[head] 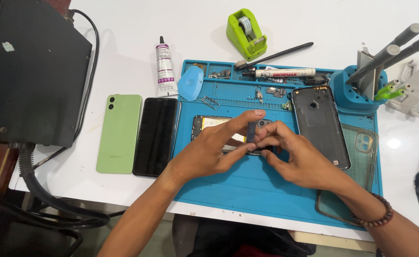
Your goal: The person disassembles a smartphone by removing the back cover and unscrewing internal components. They use a screwdriver to remove screws from the motherboard and battery area, then place the screws on the work mat. The person handles the phone, back cover, and internal parts throughout the process.
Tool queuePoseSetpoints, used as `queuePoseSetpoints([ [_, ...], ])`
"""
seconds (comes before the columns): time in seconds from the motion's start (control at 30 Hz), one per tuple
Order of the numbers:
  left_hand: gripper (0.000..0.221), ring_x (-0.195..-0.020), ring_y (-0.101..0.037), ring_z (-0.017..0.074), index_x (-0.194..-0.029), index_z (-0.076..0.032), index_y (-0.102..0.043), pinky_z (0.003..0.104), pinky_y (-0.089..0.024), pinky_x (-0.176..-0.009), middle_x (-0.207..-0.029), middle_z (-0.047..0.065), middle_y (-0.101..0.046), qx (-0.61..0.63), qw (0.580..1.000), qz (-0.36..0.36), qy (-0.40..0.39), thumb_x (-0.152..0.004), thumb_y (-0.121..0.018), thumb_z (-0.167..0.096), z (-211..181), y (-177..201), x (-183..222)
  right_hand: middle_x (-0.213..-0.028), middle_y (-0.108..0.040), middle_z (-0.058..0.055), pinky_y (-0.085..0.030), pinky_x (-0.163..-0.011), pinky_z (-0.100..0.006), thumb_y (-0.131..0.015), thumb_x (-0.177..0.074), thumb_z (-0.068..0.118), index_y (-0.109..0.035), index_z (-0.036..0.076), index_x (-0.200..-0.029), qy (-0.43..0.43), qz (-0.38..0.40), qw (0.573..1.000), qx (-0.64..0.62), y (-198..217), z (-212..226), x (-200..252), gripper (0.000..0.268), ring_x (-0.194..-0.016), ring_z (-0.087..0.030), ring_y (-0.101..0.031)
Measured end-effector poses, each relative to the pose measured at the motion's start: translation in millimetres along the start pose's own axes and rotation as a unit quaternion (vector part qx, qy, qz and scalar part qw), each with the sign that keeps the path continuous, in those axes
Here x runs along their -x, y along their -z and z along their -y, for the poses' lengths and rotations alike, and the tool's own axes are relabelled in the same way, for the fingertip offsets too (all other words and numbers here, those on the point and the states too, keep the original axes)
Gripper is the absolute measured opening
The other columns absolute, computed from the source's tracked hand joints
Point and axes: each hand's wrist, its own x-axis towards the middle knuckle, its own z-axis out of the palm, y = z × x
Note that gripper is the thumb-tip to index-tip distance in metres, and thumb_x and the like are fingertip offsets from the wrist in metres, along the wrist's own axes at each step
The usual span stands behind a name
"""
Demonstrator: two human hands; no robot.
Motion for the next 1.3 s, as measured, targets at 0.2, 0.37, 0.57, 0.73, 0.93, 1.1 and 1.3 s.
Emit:
queuePoseSetpoints([
  [0.2, 0.072, -0.122, -0.073, 0.0267, -0.157, -0.025, -0.038, 0.039, -0.064, -0.103, -0.153, 0.01, -0.059, 0.016, 0.999, 0.03, -0.005, -0.097, -0.069, 0.0, 0.1, 1.6, 1.9, -0.108, -0.075, -0.006, -0.053, -0.052, -0.026, -0.061, -0.088, -0.001, -0.047, 0.008, -0.122, 0.032, -0.012, 0.999, 0.021, 0.4, 2.0, 0.3, 0.038, -0.106, -0.015, -0.073],
  [0.37, 0.065, -0.118, -0.071, 0.0234, -0.15, -0.025, -0.048, 0.036, -0.061, -0.102, -0.127, 0.005, -0.064, -0.04, 0.999, 0.016, 0.03, -0.095, -0.079, -0.009, -3.1, 1.3, -0.8, -0.104, -0.075, -0.005, -0.051, -0.053, -0.027, -0.068, -0.088, 0.007, -0.051, 0.008, -0.126, 0.063, -0.093, 0.987, 0.116, 7.8, 6.3, 1.2, 0.042, -0.081, -0.015, -0.069],
  [0.57, 0.063, -0.127, -0.067, 0.0241, -0.151, -0.02, -0.048, 0.037, -0.058, -0.11, -0.147, 0.005, -0.063, -0.037, 0.999, -0.006, -0.016, -0.096, -0.075, -0.006, -7.8, 3.0, -1.9, -0.114, -0.066, -0.013, -0.052, -0.062, -0.036, -0.075, -0.084, 0.016, -0.05, 0.006, -0.133, 0.037, -0.128, 0.963, 0.233, 24.8, 13.0, 6.3, 0.056, -0.074, -0.027, -0.062],
  [0.73, 0.063, -0.131, -0.066, 0.0255, -0.151, -0.018, -0.047, 0.038, -0.058, -0.11, -0.151, 0.003, -0.059, -0.007, 1.0, 0.011, -0.023, -0.095, -0.072, -0.007, -9.8, 4.0, -2.5, -0.11, -0.062, -0.02, -0.049, -0.09, -0.046, -0.079, -0.08, 0.023, -0.054, 0.001, -0.127, 0.11, -0.121, 0.919, 0.36, 40.0, 12.4, 8.5, 0.058, -0.105, -0.034, -0.06],
  [0.93, 0.065, -0.114, -0.07, 0.022, -0.15, -0.02, -0.047, 0.035, -0.062, -0.097, -0.147, 0.004, -0.063, -0.044, 0.999, -0.006, -0.027, -0.093, -0.078, -0.009, -9.3, 2.9, -3.3, -0.104, -0.064, -0.012, -0.05, -0.09, -0.041, -0.075, -0.088, 0.016, -0.066, 0.004, -0.116, 0.111, -0.208, 0.913, 0.333, 45.7, 2.4, 1.2, 0.032, -0.101, -0.03, -0.063],
  [1.1, 0.066, -0.111, -0.076, 0.0204, -0.152, -0.02, -0.044, 0.035, -0.064, -0.094, -0.136, 0.007, -0.068, -0.008, 1.0, 0.015, 0.005, -0.096, -0.073, -0.003, -6.3, 1.0, -1.4, -0.098, -0.063, -0.008, -0.049, -0.087, -0.041, -0.077, -0.088, 0.013, -0.076, 0.008, -0.104, 0.166, -0.236, 0.887, 0.361, 41.3, -7.6, -9.9, 0.017, -0.094, -0.027, -0.061],
  [1.3, 0.072, -0.11, -0.076, 0.0187, -0.158, -0.018, -0.031, 0.034, -0.067, -0.096, -0.117, 0.007, -0.071, 0.043, 0.996, -0.074, 0.004, -0.101, -0.071, -0.003, 1.9, -3.2, -3.7, -0.095, -0.064, -0.008, -0.047, -0.082, -0.04, -0.08, -0.084, 0.017, -0.079, 0.009, -0.099, 0.173, -0.233, 0.874, 0.39, 39.2, -5.6, -23.9, 0.016, -0.091, -0.026, -0.061],
])
